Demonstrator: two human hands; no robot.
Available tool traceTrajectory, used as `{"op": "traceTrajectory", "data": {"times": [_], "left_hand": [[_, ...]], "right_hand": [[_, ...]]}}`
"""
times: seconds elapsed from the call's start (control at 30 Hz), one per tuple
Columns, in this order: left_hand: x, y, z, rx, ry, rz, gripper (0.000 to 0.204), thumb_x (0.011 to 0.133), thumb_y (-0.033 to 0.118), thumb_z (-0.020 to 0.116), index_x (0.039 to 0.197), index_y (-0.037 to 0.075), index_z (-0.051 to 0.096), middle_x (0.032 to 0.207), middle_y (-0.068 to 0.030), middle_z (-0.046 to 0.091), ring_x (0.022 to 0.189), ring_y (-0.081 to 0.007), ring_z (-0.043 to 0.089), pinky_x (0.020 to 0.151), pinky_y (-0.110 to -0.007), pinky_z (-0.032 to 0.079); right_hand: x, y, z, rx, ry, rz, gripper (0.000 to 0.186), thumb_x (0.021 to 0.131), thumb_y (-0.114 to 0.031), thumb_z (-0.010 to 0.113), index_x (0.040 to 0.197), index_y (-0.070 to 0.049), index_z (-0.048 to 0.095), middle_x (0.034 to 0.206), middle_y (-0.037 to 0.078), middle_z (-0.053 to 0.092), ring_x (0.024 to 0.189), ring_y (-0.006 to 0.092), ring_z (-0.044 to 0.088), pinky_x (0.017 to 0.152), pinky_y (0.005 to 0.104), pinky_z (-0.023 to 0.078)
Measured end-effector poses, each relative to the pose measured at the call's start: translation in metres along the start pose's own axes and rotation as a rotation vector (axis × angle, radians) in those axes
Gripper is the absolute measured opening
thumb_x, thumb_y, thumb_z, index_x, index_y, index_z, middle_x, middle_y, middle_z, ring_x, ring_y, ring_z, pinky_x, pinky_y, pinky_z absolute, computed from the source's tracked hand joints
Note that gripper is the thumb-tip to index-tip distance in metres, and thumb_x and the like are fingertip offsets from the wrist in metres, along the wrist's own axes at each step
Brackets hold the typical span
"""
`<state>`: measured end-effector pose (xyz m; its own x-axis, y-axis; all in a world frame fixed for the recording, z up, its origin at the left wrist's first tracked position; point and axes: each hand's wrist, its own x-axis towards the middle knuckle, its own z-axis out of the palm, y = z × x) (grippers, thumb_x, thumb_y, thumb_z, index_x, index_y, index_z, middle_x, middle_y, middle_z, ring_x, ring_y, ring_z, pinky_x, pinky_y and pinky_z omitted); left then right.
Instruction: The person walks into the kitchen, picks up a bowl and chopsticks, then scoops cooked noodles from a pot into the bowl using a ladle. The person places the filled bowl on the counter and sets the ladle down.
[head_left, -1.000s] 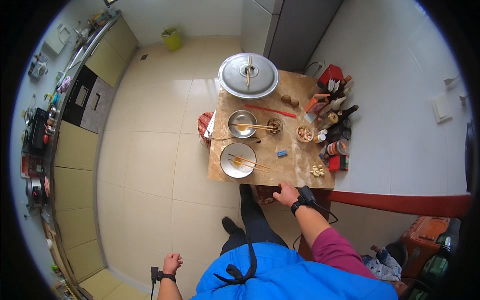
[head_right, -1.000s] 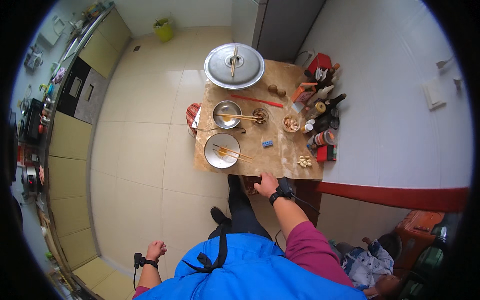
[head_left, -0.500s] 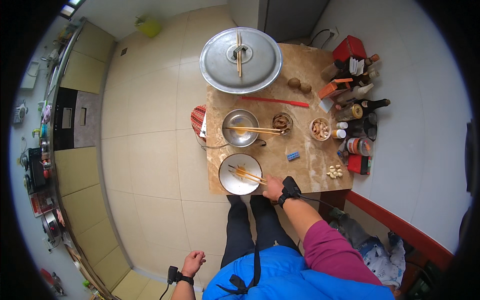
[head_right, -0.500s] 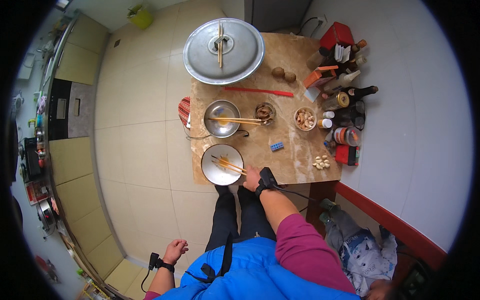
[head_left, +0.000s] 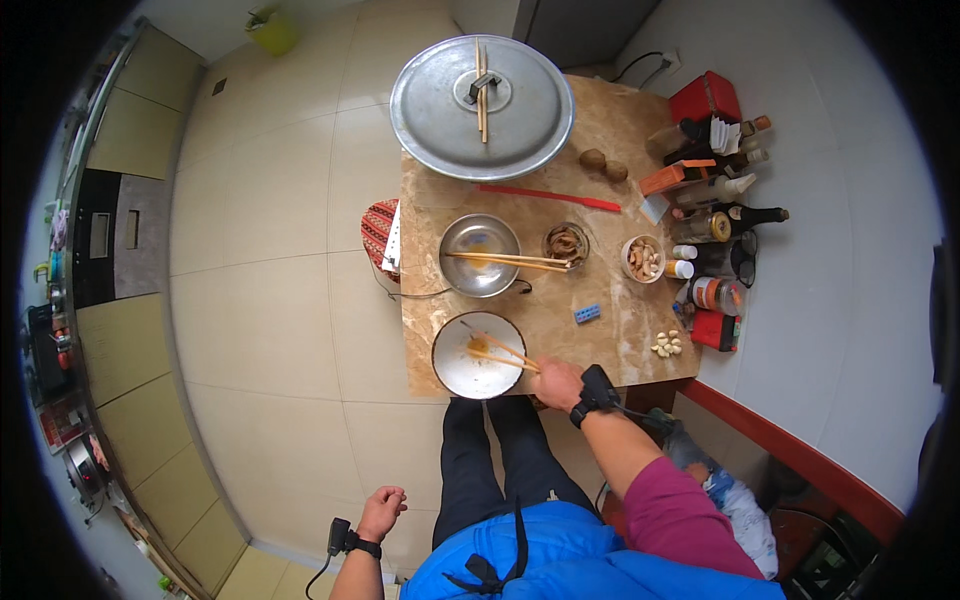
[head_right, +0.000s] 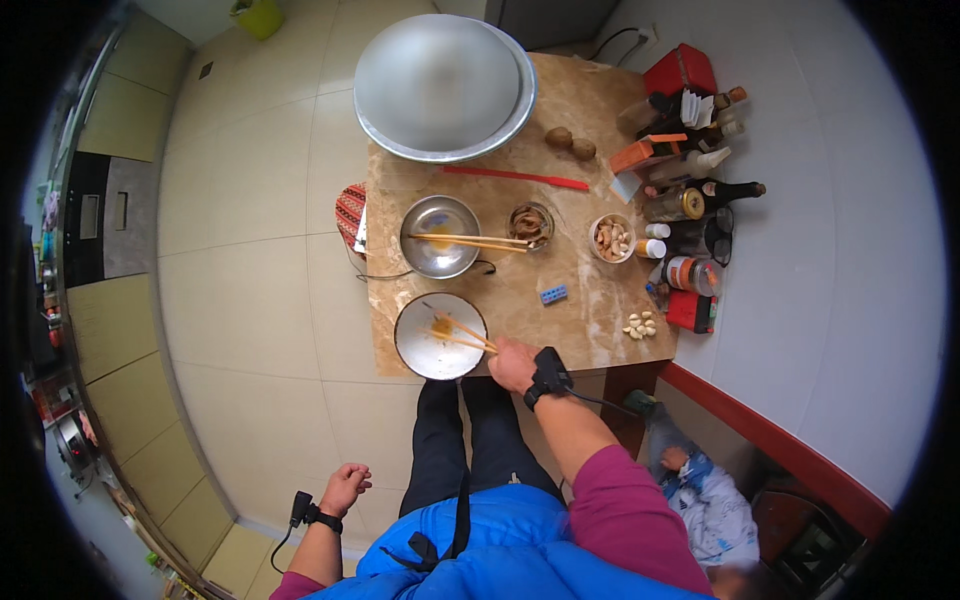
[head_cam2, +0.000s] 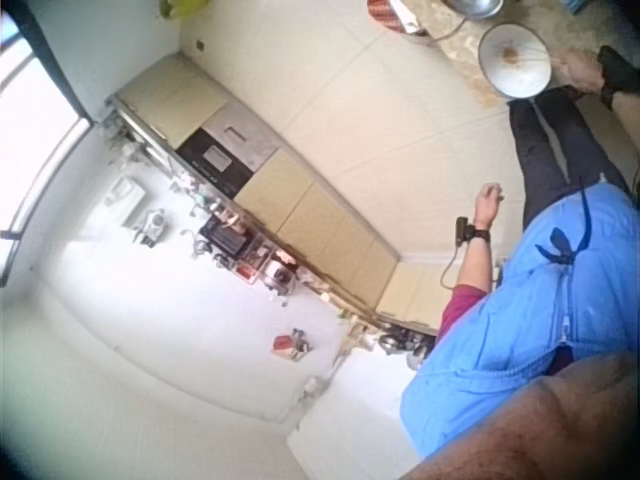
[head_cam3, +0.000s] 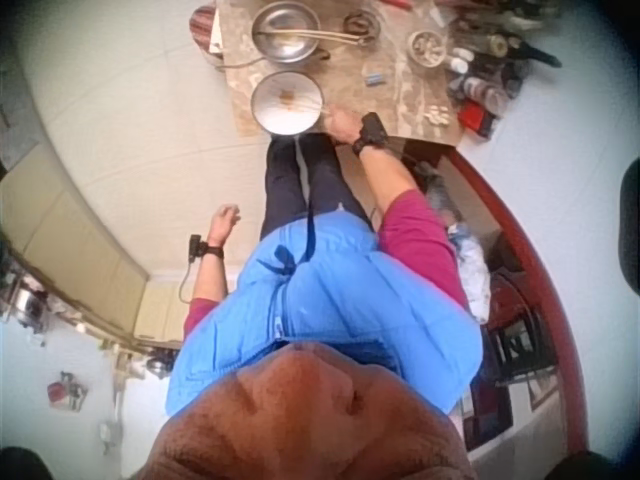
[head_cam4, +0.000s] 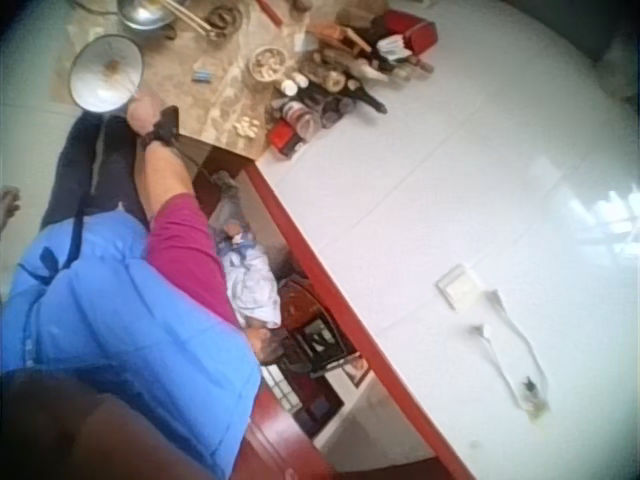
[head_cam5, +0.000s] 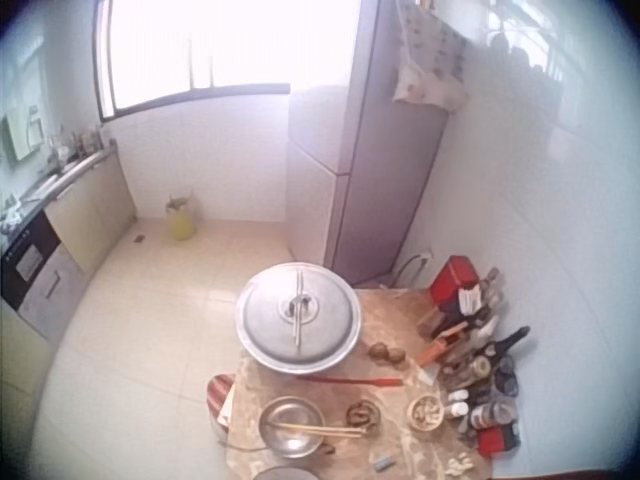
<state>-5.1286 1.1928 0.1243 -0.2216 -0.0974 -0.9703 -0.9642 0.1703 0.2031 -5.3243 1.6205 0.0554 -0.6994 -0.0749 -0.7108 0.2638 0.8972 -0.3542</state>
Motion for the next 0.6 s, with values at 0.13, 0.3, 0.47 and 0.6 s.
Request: {"op": "traceTrajectory", "data": {"times": [0.13, 0.3, 0.47, 0.6], "left_hand": [[0.014, -0.007, -0.004, -0.007, 0.013, -0.051, 0.020, 0.100, 0.018, 0.058, 0.111, 0.002, 0.064, 0.102, -0.0080, 0.070, 0.084, -0.0167, 0.069, 0.071, -0.028, 0.053], [0.021, -0.015, -0.007, -0.025, 0.012, -0.050, 0.019, 0.100, 0.018, 0.058, 0.110, 0.003, 0.064, 0.100, -0.0079, 0.070, 0.083, -0.0167, 0.069, 0.070, -0.028, 0.053], [0.025, -0.017, -0.006, -0.046, 0.025, -0.078, 0.019, 0.100, 0.018, 0.058, 0.111, 0.003, 0.063, 0.102, -0.0081, 0.071, 0.084, -0.0172, 0.069, 0.072, -0.028, 0.053], [0.030, -0.018, -0.003, -0.042, 0.020, -0.098, 0.022, 0.101, 0.022, 0.058, 0.113, 0.004, 0.063, 0.105, -0.0087, 0.072, 0.087, -0.0179, 0.070, 0.075, -0.029, 0.053]], "right_hand": [[0.022, 0.010, -0.044, -0.050, 0.267, -0.029, 0.024, 0.091, -0.032, 0.059, 0.100, -0.011, 0.065, 0.089, 0.020, 0.070, 0.082, 0.0423, 0.067, 0.071, 0.0547, 0.053], [0.091, 0.009, -0.091, -0.161, 0.561, -0.201, 0.027, 0.088, -0.033, 0.068, 0.105, -0.013, 0.063, 0.093, 0.013, 0.069, 0.082, 0.0377, 0.068, 0.070, 0.0509, 0.054], [0.141, -0.006, -0.109, -0.345, 0.441, -0.284, 0.031, 0.082, -0.029, 0.076, 0.102, -0.011, 0.060, 0.091, 0.013, 0.065, 0.085, 0.0342, 0.068, 0.073, 0.0472, 0.055], [0.162, -0.014, -0.103, -0.496, 0.397, -0.272, 0.029, 0.079, -0.026, 0.079, 0.097, -0.009, 0.064, 0.092, 0.012, 0.065, 0.088, 0.0303, 0.069, 0.077, 0.0443, 0.055]]}}
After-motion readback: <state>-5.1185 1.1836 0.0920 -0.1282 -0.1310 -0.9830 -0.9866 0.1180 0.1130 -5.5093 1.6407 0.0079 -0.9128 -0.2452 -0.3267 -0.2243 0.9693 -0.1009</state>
